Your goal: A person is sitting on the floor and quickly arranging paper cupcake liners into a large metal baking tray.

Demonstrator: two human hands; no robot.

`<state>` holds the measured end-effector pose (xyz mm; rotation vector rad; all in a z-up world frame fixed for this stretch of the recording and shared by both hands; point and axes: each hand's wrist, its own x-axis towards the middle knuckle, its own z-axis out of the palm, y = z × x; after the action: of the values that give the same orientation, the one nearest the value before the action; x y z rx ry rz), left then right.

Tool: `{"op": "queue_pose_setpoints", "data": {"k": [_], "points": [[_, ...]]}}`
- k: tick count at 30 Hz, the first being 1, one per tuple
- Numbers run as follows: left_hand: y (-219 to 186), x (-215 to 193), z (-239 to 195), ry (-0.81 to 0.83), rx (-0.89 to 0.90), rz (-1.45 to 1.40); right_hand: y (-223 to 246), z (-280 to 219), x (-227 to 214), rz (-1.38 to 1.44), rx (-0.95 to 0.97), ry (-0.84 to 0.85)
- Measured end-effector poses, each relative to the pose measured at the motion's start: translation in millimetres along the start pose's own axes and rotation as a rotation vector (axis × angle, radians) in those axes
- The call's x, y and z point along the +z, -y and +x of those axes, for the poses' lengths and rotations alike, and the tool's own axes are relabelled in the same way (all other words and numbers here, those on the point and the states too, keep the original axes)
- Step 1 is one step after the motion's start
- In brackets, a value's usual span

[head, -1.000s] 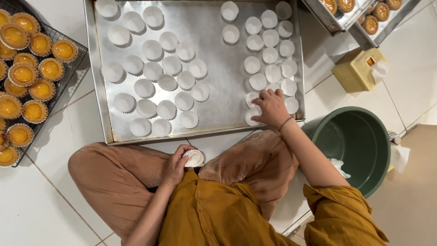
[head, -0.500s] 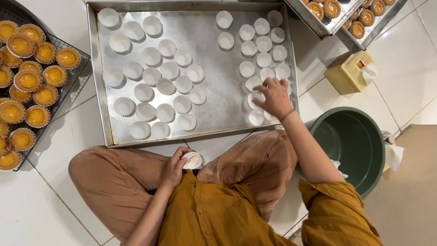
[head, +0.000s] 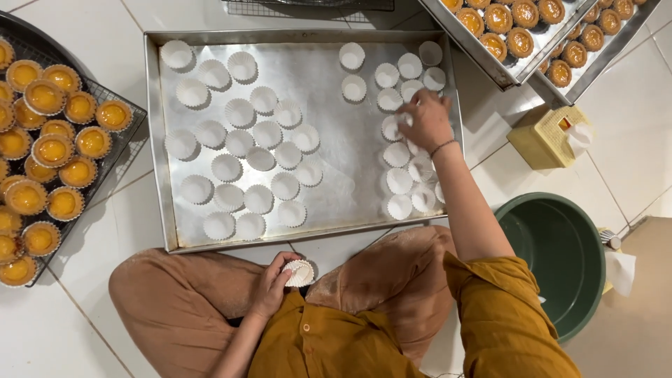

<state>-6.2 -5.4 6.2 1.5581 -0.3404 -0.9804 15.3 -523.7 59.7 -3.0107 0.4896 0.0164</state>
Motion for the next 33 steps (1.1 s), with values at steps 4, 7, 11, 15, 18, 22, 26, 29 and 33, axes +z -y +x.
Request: {"op": "queue_pose_setpoints", "data": {"k": [4,7,11,15,18,22,26,29,33], "points": [[-3,-1,0,0.013,-0.023,0.047,-21,39,21,-0.031,0.114,-0.18],[-4,-2,-1,0.009,-0.023,0.08,-19,70,29,-0.07,0.196,-0.072],[-2,-2,1,0.01,0.017,0.053,-17,87,35,-0.075,0.271,0.135],[-10,-3,1,0.024,-0.005,0.093,-21,89,42,-0.081,0.258,0.156],[-9,-3,1,0.021,0.003,0.102,-20,86,38,-0.08,0.214,0.17],[-6,-2,0,0.015,-0.003,0.081,-28,84,50,-0.059,0.12,0.084],[-8,-2,1,0.014,-0.006,0.088,-35,79,66,-0.147,0.049,-0.081],[-9,-4,1,0.022,-0.008,0.117,-39,77,71,-0.19,-0.003,-0.142],[-9,-4,1,0.024,-0.036,0.103,-25,77,40,-0.078,0.029,-0.192]]}}
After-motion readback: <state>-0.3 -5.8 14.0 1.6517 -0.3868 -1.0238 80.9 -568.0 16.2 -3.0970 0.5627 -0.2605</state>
